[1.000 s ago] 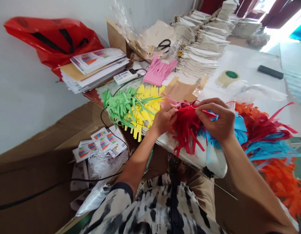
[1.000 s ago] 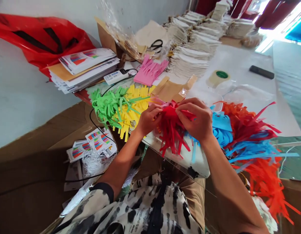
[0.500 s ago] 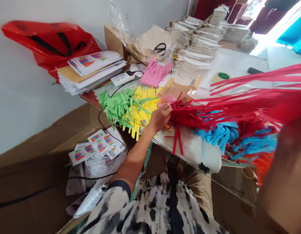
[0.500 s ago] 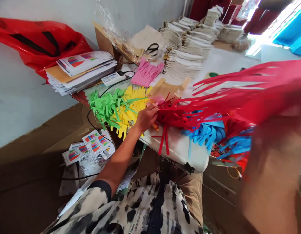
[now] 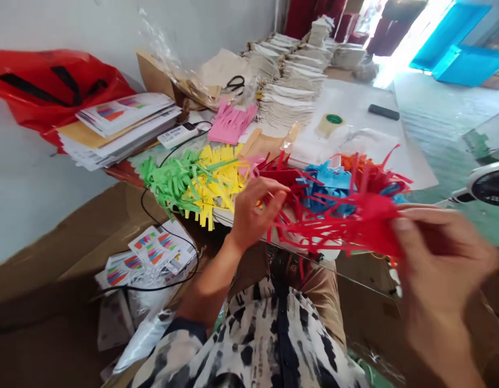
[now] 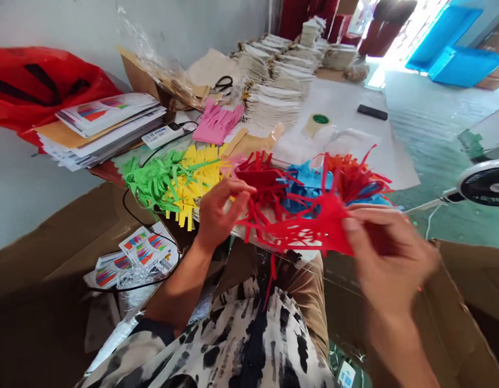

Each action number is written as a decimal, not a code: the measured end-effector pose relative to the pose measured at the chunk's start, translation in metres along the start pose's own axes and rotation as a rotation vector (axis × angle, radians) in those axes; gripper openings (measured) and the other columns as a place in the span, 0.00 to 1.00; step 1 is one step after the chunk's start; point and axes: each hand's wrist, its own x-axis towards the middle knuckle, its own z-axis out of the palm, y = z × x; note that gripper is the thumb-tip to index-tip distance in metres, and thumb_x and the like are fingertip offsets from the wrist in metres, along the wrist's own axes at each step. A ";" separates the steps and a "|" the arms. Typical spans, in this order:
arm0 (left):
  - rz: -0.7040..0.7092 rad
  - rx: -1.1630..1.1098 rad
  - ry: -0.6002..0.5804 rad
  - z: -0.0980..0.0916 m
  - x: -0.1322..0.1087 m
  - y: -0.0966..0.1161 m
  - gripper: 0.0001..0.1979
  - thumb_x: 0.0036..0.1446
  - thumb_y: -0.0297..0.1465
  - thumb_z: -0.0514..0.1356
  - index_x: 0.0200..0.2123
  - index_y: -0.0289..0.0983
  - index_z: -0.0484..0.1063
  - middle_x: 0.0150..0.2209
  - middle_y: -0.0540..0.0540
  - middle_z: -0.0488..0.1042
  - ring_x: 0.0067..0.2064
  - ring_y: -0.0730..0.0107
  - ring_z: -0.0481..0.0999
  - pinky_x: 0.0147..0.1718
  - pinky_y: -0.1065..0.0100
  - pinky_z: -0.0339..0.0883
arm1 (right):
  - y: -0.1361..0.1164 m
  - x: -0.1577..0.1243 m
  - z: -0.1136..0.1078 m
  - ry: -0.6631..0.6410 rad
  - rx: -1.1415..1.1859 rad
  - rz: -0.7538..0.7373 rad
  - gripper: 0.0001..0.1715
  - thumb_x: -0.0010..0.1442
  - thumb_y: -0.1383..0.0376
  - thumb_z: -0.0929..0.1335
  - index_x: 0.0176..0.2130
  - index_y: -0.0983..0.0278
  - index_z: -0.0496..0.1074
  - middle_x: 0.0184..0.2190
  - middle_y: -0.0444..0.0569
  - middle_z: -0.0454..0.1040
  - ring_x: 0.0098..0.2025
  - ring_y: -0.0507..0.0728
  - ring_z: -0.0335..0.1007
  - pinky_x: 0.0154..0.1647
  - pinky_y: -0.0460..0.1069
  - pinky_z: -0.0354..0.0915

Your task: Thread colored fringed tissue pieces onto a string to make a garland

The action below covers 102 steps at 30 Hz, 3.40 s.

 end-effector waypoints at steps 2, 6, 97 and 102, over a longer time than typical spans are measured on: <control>0.012 -0.152 -0.117 0.011 -0.008 0.038 0.05 0.70 0.34 0.65 0.46 0.41 0.80 0.42 0.46 0.82 0.46 0.66 0.81 0.47 0.63 0.75 | -0.002 -0.014 0.009 -0.042 0.047 0.004 0.03 0.63 0.63 0.77 0.37 0.53 0.82 0.35 0.46 0.81 0.39 0.60 0.78 0.44 0.58 0.74; -0.035 -0.213 -0.186 0.031 -0.021 0.073 0.12 0.63 0.39 0.72 0.45 0.41 0.79 0.43 0.45 0.82 0.46 0.64 0.81 0.47 0.61 0.76 | -0.001 -0.031 0.020 -0.171 0.156 0.080 0.02 0.65 0.64 0.76 0.39 0.54 0.81 0.38 0.46 0.82 0.39 0.58 0.79 0.40 0.54 0.75; 0.069 0.269 -0.805 0.081 -0.067 0.010 0.07 0.71 0.31 0.61 0.41 0.38 0.79 0.40 0.46 0.83 0.44 0.62 0.78 0.46 0.61 0.69 | 0.077 -0.087 -0.033 -0.712 -0.507 0.161 0.15 0.65 0.69 0.67 0.47 0.60 0.80 0.44 0.49 0.83 0.47 0.62 0.77 0.46 0.55 0.63; -0.042 0.382 -0.849 0.093 -0.051 0.011 0.08 0.72 0.33 0.60 0.41 0.38 0.78 0.37 0.46 0.82 0.42 0.60 0.80 0.40 0.62 0.68 | 0.074 -0.078 -0.022 -0.661 -0.604 0.232 0.14 0.70 0.59 0.65 0.35 0.61 0.75 0.28 0.47 0.76 0.33 0.59 0.70 0.37 0.52 0.56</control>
